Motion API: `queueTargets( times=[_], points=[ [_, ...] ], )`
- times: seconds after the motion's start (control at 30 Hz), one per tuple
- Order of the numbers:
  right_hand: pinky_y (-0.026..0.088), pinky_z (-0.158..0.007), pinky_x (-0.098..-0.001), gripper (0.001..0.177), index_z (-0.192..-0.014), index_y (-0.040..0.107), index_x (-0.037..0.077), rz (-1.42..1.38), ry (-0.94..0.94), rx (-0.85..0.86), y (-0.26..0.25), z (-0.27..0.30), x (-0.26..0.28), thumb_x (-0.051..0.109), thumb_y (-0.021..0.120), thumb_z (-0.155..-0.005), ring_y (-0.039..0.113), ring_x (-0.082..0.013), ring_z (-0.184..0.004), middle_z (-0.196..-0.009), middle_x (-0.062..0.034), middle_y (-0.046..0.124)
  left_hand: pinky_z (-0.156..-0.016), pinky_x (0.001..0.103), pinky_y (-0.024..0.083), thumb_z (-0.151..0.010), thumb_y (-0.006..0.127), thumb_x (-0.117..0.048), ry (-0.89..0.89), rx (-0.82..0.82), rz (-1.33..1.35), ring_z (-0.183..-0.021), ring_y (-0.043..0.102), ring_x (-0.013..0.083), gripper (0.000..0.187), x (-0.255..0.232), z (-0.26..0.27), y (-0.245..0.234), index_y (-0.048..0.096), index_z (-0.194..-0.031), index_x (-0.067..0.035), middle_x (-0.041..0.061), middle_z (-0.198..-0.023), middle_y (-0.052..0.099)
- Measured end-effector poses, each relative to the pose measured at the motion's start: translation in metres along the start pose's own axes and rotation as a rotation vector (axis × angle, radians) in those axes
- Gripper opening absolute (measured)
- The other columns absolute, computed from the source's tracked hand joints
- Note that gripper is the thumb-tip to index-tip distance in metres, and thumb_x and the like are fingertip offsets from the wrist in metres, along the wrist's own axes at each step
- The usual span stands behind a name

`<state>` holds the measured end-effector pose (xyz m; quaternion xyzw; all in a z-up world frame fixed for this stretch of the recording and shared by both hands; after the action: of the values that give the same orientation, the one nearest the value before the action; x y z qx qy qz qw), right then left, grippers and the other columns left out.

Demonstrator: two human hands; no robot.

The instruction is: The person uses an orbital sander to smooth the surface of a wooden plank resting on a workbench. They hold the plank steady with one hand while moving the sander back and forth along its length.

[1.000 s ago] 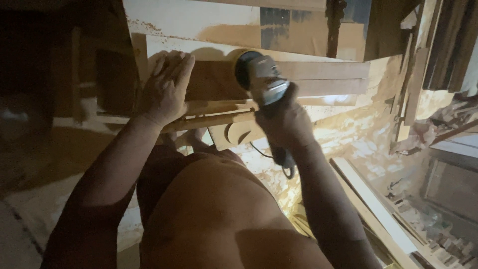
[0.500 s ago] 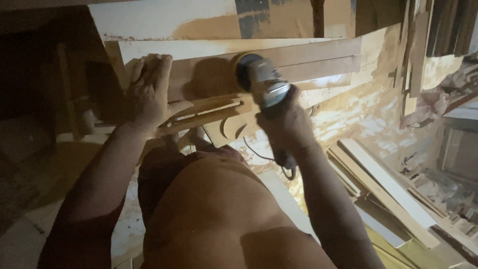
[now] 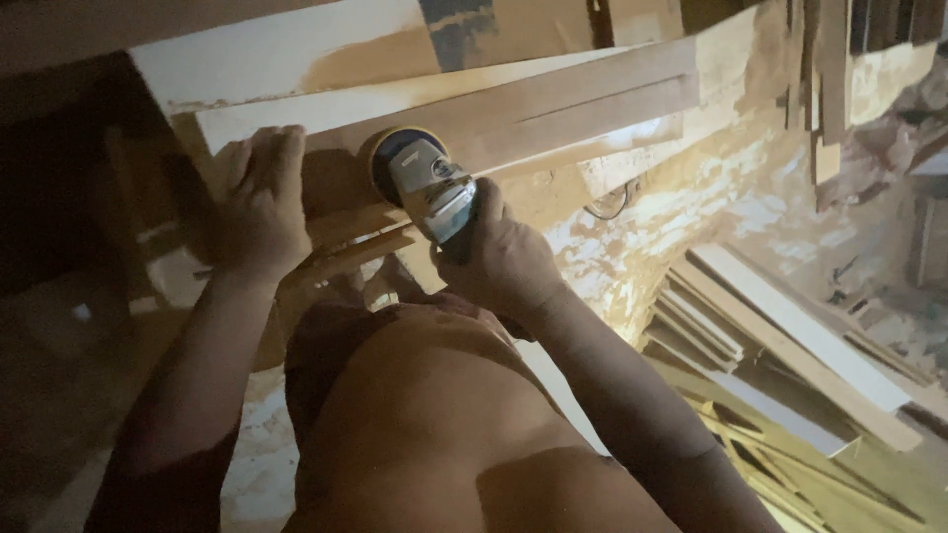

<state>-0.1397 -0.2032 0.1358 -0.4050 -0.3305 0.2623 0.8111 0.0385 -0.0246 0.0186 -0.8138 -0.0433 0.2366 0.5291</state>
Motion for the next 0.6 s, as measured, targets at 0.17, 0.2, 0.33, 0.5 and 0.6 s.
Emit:
queueTargets(
  times=[0.17, 0.2, 0.33, 0.5, 0.6],
  points=[
    [0.058, -0.083, -0.0743, 0.085, -0.140, 0.026, 0.007, -0.015, 0.124, 0.020, -0.006, 0.004, -0.038, 0.037, 0.081, -0.082, 0.072, -0.0615, -0.087, -0.099, -0.0284, 0.068, -0.115, 0.058, 0.039, -0.061, 0.103, -0.030, 0.044, -0.070, -0.012, -0.122, 0.070, 0.0472, 0.114, 0.005, -0.001, 0.014, 0.050, -0.154, 0.007, 0.032, -0.131, 0.071],
    [0.059, -0.082, -0.0721, 0.082, -0.139, 0.026, 0.008, -0.009, 0.162, 0.000, -0.009, 0.005, -0.048, 0.034, 0.081, -0.083, 0.073, -0.0594, -0.087, -0.098, -0.0270, 0.070, -0.110, 0.058, 0.043, -0.076, 0.100, -0.052, 0.080, -0.149, -0.070, -0.118, 0.073, 0.0444, 0.108, 0.007, 0.003, 0.017, 0.050, -0.154, 0.005, 0.030, -0.128, 0.074],
    [0.058, -0.083, -0.0716, 0.080, -0.136, 0.027, 0.008, -0.051, 0.256, -0.034, -0.038, 0.007, -0.068, 0.038, 0.078, -0.083, 0.072, -0.0616, -0.090, -0.100, -0.0287, 0.070, -0.107, 0.060, 0.049, -0.073, 0.100, -0.047, 0.034, -0.071, 0.059, -0.111, 0.074, 0.0479, 0.099, -0.011, -0.014, -0.013, 0.058, -0.144, 0.008, 0.030, -0.122, 0.073],
    [0.057, -0.076, -0.0740, 0.076, -0.134, 0.028, 0.006, -0.101, 0.308, -0.122, -0.060, 0.004, -0.108, 0.032, 0.081, -0.086, 0.071, -0.0640, -0.090, -0.100, -0.0340, 0.069, -0.100, 0.068, 0.052, -0.082, 0.097, -0.046, 0.034, -0.125, 0.051, -0.111, 0.074, 0.0557, 0.096, -0.014, -0.009, -0.014, 0.056, -0.146, 0.012, 0.036, -0.124, 0.073],
    [0.055, -0.074, -0.0620, 0.075, -0.139, 0.026, 0.008, -0.125, 0.551, -0.026, -0.079, -0.012, -0.134, 0.031, 0.076, -0.087, 0.071, -0.0540, -0.097, -0.118, -0.0303, 0.071, -0.113, 0.066, 0.045, -0.085, 0.094, -0.048, 0.002, -0.063, 0.126, -0.128, 0.062, 0.0557, 0.102, -0.009, -0.004, -0.006, 0.047, -0.152, 0.012, 0.035, -0.141, 0.065]
  ],
)
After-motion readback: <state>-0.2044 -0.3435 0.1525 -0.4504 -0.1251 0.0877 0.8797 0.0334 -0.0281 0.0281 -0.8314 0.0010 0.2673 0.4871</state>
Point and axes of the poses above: each hand's wrist, its own z-axis away from the middle knuckle, its own y-axis out of the palm, x = y × z, the point moved 5 cm from there along -z, towards the middle knuckle
